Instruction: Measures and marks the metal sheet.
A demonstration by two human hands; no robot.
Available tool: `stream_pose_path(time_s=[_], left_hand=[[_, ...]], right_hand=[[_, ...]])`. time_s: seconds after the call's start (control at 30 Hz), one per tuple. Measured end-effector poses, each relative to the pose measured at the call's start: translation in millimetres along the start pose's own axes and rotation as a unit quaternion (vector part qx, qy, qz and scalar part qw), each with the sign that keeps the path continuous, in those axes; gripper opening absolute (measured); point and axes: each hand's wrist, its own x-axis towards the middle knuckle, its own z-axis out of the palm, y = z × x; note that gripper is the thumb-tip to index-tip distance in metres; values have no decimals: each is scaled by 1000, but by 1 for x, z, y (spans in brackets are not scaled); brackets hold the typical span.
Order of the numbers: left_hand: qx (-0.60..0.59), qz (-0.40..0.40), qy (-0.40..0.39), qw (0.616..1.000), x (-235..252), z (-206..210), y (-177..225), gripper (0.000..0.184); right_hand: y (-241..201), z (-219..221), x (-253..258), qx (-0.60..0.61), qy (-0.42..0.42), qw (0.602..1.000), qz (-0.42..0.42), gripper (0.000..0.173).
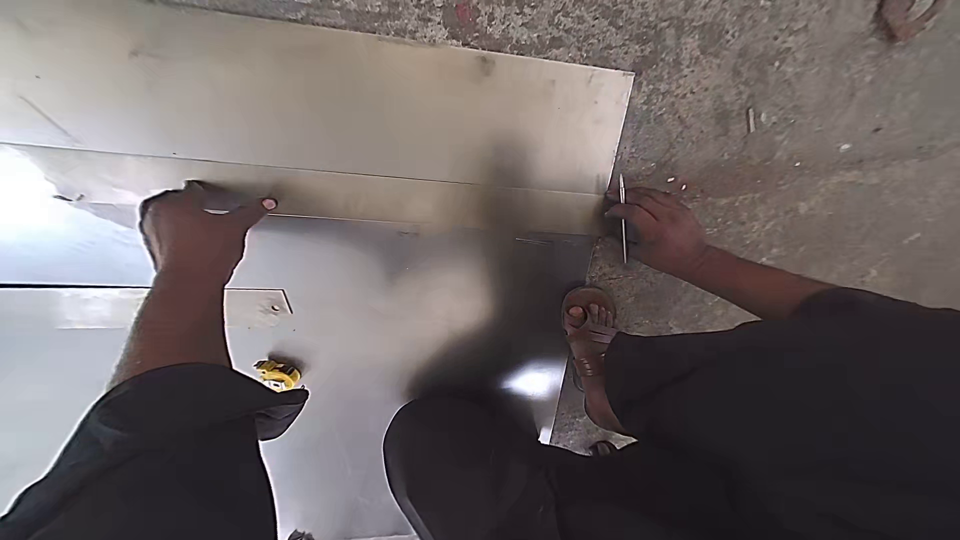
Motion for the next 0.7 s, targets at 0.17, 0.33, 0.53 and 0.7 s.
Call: stream_pose_path(time_s=[0.17, 0.33, 0.53, 0.7], left_hand=[[-133, -169, -112, 970, 27, 46, -31, 111], [-144, -250, -160, 944, 33, 31, -6, 140], [-131, -186, -187, 956, 23, -19, 59, 79], [-170, -223, -181, 943, 16, -14, 71, 122]], right_hand=[[3, 1, -2, 1, -1, 1000, 0, 38], [2, 2, -1, 2, 3, 1000, 3, 36], [0, -1, 2, 8, -1, 1000, 3, 36], [-1, -1, 3, 4, 11, 1000, 5, 36]])
